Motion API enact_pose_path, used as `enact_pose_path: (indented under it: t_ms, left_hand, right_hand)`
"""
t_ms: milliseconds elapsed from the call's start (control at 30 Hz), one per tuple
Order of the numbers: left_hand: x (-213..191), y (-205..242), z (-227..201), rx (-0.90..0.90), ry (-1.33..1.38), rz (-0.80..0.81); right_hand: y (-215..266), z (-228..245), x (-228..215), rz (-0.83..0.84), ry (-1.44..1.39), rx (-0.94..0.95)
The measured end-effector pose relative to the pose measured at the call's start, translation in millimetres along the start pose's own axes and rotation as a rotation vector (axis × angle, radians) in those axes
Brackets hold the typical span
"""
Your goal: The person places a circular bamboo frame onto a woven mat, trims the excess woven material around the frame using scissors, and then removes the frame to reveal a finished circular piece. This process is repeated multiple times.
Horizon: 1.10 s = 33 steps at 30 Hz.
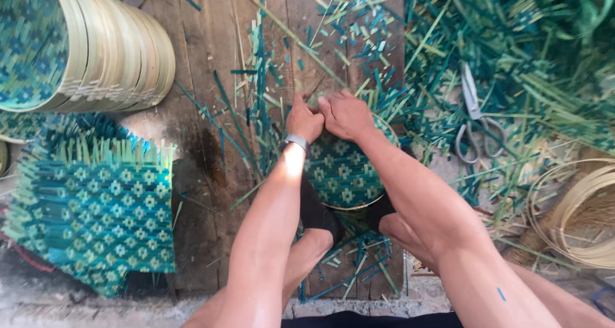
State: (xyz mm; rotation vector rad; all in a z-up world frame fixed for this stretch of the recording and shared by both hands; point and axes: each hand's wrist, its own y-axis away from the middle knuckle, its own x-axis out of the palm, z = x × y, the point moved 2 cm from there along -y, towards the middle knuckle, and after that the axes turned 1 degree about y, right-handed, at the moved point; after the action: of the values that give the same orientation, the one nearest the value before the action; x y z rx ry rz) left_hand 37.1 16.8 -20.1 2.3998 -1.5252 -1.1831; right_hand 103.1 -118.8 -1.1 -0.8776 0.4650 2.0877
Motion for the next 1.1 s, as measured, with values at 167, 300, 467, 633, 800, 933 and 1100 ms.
enact_pose_path:
  t_ms: [167,300,467,633,800,933,1100]
  left_hand:
    - [-31.9,78.8,12.4,0.464,-0.280,-0.561]
    - [-26.2,83.8,53.4,0.071,-0.075,-0.347]
    - [-28.1,52.8,104.6,-0.324,0.295,-0.118]
    - [-23.1,40.1,123.9,-0.468,0.606,-0.057]
    - [-6.3,30.6,153.3,-0.524,0.859,0.004]
    - [-7.6,37.5,153.2,-0.329,0.623,-0.115]
    - [-3.5,77.8,158.7,-0.070,0.331,-0.382]
  right_hand:
    - [-13.5,20.5,-6.7,0.454,0.233,0.149]
    - [-18.6,41.5,-13.5,0.456,0.311,0.149]
    - [-30.1,43.1,-2.7,0.651,0.395,0.366]
    - [-37.9,48.7,-9.9,0.677,0.376,0.390]
    - [-32.6,34.8,4.2,0.682,0.374,0.410]
    - [-15.6,25.3,4.8,0.289,0.199,0.168]
    - [48.1,-41.8,-92.2,-0.194,0.009,0.234]
